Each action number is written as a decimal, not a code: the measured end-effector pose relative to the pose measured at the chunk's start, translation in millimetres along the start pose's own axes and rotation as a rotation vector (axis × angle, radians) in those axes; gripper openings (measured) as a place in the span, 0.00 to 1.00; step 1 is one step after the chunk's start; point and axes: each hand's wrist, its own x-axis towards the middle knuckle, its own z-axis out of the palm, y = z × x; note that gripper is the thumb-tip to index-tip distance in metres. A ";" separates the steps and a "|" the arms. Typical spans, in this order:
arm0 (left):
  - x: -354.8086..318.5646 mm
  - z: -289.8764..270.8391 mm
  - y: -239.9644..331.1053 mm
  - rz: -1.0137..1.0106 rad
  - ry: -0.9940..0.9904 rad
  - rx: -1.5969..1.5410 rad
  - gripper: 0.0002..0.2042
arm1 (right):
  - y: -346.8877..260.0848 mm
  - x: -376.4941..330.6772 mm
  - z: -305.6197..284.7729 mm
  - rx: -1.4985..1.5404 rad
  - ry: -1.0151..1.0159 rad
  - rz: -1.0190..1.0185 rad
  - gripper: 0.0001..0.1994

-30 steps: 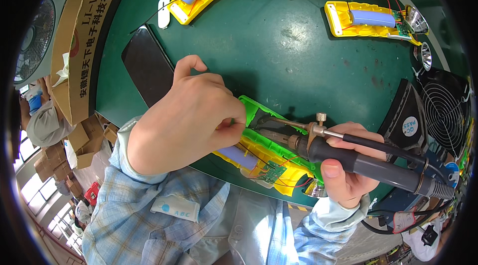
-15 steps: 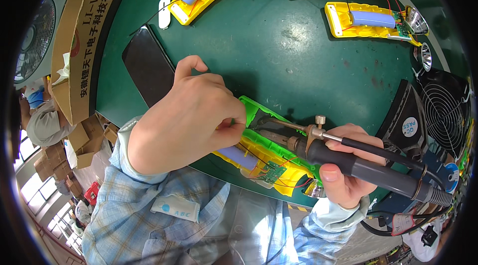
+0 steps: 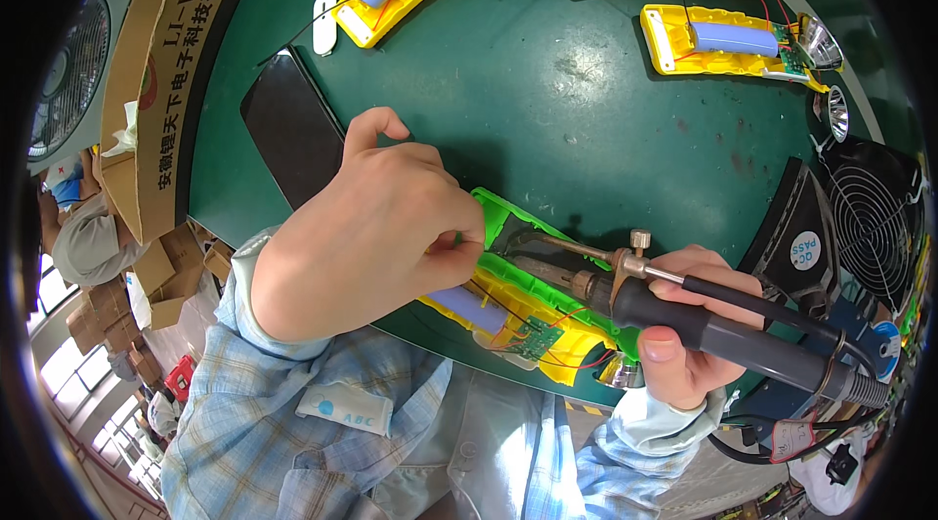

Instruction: The person solders internal wiring and components for hand-held flashlights, connecting circuit boards and batteries within flashlight casings using a soldering iron.

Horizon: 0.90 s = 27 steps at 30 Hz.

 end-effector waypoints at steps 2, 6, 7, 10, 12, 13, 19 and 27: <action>-0.1 -0.1 0.1 0.003 -0.005 0.023 0.06 | 1.0 -0.6 0.1 0.011 -0.006 -0.002 0.19; -1.2 0.0 -0.5 0.011 0.012 0.009 0.06 | -0.6 0.4 0.1 0.024 -0.034 0.006 0.18; -1.3 0.0 -0.8 0.017 0.013 0.014 0.06 | -0.4 0.2 0.8 0.024 -0.034 0.007 0.18; -0.9 -0.9 -1.5 0.014 0.009 -0.030 0.06 | -1.5 0.0 2.2 0.019 -0.012 0.000 0.19; 1.2 0.0 -2.9 0.014 0.005 -0.027 0.06 | -2.0 1.4 2.0 -0.053 0.021 0.008 0.21; 2.6 0.6 -3.7 0.016 0.001 -0.023 0.06 | -0.8 1.9 1.8 -0.053 0.021 0.011 0.21; -1.8 0.3 -2.9 0.027 0.027 -0.017 0.07 | -6.5 2.3 2.7 -0.084 0.022 0.032 0.21; -1.5 -0.2 -2.7 0.025 0.025 -0.023 0.07 | -7.0 0.9 2.5 -0.085 0.042 0.083 0.20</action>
